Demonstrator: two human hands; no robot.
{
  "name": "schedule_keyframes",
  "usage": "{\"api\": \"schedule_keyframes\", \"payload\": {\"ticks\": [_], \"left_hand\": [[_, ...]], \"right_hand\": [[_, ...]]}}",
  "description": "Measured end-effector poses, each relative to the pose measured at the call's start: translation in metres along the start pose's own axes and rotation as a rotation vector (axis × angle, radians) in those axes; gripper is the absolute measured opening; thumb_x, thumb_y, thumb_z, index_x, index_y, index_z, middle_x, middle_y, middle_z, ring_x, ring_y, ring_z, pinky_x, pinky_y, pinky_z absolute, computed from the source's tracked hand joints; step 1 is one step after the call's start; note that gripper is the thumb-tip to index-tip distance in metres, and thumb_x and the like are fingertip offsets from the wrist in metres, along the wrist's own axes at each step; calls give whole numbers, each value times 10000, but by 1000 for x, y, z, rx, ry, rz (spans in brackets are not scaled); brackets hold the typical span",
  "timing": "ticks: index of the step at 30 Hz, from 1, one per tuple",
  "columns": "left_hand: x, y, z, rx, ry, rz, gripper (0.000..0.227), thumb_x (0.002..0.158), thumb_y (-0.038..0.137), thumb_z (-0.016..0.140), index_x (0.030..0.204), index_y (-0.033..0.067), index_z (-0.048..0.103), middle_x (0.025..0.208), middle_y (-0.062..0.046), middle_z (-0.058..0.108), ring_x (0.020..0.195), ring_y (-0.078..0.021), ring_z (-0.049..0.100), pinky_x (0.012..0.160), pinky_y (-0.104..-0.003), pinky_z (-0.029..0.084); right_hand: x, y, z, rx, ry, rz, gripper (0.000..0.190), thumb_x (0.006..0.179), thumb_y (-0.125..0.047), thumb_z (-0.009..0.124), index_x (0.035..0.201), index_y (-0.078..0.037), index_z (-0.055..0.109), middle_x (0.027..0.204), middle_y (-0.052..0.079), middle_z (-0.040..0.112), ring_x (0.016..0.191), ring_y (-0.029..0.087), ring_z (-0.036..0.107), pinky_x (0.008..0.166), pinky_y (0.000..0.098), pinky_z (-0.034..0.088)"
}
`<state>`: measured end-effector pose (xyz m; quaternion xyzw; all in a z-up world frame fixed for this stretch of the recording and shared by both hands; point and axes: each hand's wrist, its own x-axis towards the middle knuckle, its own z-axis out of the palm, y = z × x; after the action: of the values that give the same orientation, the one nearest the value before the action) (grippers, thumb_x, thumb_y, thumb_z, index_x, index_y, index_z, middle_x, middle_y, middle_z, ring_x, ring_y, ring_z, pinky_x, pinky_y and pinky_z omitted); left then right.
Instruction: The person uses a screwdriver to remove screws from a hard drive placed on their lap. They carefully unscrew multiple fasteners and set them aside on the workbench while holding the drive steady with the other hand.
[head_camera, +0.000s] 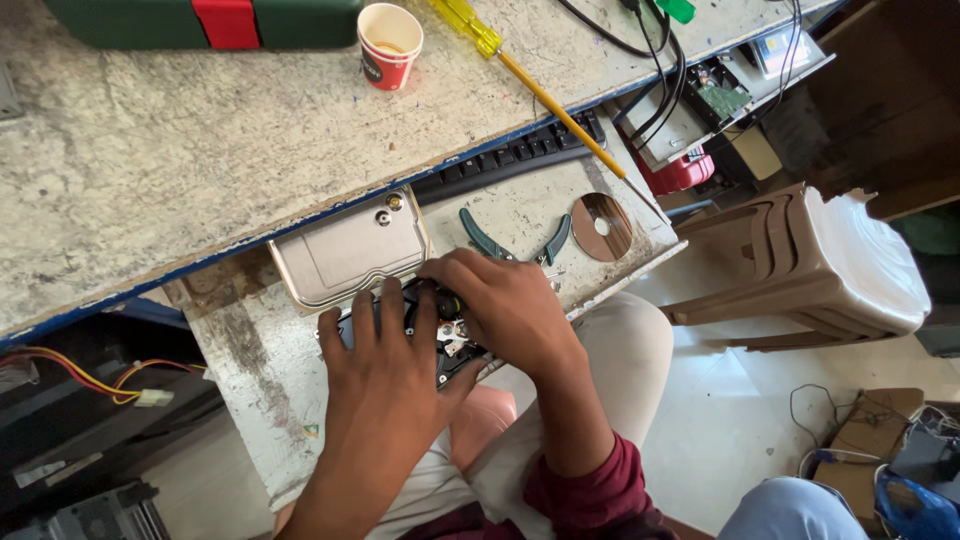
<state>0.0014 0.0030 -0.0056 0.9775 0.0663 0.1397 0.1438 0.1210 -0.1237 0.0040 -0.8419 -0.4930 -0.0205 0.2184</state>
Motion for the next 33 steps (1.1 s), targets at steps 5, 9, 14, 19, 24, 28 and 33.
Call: {"api": "schedule_keyframes", "payload": {"ticks": [5, 9, 14, 19, 24, 28, 33], "left_hand": [[-1, 0, 2, -4, -1, -7, 836, 760, 654, 688, 1294, 12, 630, 1329, -243, 579, 1224, -404, 503, 1023, -627, 336], [0, 1, 3, -16, 15, -12, 858, 736, 644, 692, 1322, 19, 638, 1324, -253, 577, 1214, -416, 502, 1019, -634, 333], [-1, 0, 3, -13, 27, 10, 800, 773, 636, 684, 1259, 2, 641, 1316, -264, 571, 1228, -427, 503, 1029, -638, 336], [-2, -1, 3, -27, 36, 28, 790, 805, 621, 681, 1275, -12, 632, 1307, -277, 569, 1221, -429, 510, 1027, -634, 348], [-1, 0, 2, -26, 33, 10, 800, 779, 619, 689, 1276, -5, 631, 1299, -267, 571, 1197, -425, 514, 1011, -645, 350], [-1, 1, 0, -7, 41, 16, 798, 777, 617, 699, 1289, 9, 632, 1301, -263, 569, 1196, -420, 512, 1013, -645, 353], [-1, 2, -1, 11, 29, 18, 807, 757, 617, 708, 1288, 13, 638, 1307, -250, 568, 1214, -403, 504, 1011, -640, 358]], "right_hand": [[-2, -5, -2, -54, 8, -22, 393, 802, -61, 668, 1187, -133, 646, 1060, 40, 706, 861, 297, 698, 660, 400, 538], [0, -7, -3, -75, 12, -8, 378, 809, -79, 660, 1183, -132, 648, 1029, 25, 706, 874, 272, 704, 662, 392, 538], [5, -13, -7, -152, -47, -84, 320, 854, -156, 637, 1170, -99, 637, 960, 33, 685, 877, 254, 685, 689, 390, 537], [17, -6, -17, -175, -137, -159, 289, 865, -169, 631, 1148, -110, 639, 916, 31, 678, 894, 257, 685, 703, 397, 540], [21, 3, -18, -12, -83, -99, 300, 842, -103, 661, 1140, -131, 665, 918, 53, 700, 876, 291, 694, 715, 415, 539], [21, 8, -18, 201, 5, -29, 336, 777, -29, 686, 1104, -98, 649, 1011, 88, 716, 923, 324, 703, 762, 399, 561], [27, 15, -15, 319, 14, 57, 237, 772, -68, 741, 1000, -79, 677, 962, 87, 718, 933, 319, 716, 807, 402, 567]]}}
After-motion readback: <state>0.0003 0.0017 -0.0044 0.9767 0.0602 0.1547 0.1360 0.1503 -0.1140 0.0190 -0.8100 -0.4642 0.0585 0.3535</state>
